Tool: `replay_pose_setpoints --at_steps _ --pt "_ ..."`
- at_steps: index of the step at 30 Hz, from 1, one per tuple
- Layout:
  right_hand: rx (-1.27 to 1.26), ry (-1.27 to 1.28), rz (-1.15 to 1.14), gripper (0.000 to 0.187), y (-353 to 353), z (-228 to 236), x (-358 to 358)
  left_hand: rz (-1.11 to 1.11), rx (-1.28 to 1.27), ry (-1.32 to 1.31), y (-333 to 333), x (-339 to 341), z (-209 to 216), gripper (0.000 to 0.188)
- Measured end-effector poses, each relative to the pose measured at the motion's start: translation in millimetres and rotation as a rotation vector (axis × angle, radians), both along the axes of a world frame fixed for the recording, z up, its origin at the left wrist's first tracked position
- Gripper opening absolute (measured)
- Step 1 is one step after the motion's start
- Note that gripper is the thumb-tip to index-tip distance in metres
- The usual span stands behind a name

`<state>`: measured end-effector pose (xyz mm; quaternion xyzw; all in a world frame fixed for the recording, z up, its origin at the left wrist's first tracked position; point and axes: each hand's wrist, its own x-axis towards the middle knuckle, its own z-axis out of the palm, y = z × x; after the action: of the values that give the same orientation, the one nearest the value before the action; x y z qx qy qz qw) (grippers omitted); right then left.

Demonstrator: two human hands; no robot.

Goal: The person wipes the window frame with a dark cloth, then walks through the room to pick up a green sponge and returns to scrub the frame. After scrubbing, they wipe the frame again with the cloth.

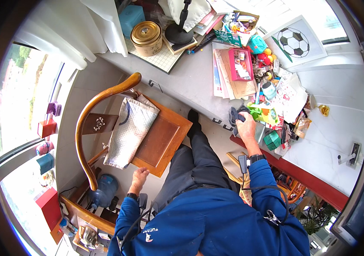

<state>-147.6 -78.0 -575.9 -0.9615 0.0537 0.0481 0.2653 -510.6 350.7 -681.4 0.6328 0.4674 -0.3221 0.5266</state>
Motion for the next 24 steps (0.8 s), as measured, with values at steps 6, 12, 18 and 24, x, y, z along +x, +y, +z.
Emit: replay_pose_setpoints --at_steps 6,12,18,24 --pt "0.087 -0.009 -0.037 0.031 -14 7 -12 0.01 0.061 -0.188 8 66 36 0.037" --pt "0.34 -0.059 -0.165 0.032 -26 22 -22 -0.177 0.1 -0.25 3 90 45 0.039" --pt "0.52 0.038 -0.288 0.03 -45 25 -61 -0.152 0.058 -0.261 -34 81 30 0.035" --pt "0.535 0.112 -0.249 0.03 -52 24 -79 -0.12 0.045 -0.249 -70 81 32 0.034"
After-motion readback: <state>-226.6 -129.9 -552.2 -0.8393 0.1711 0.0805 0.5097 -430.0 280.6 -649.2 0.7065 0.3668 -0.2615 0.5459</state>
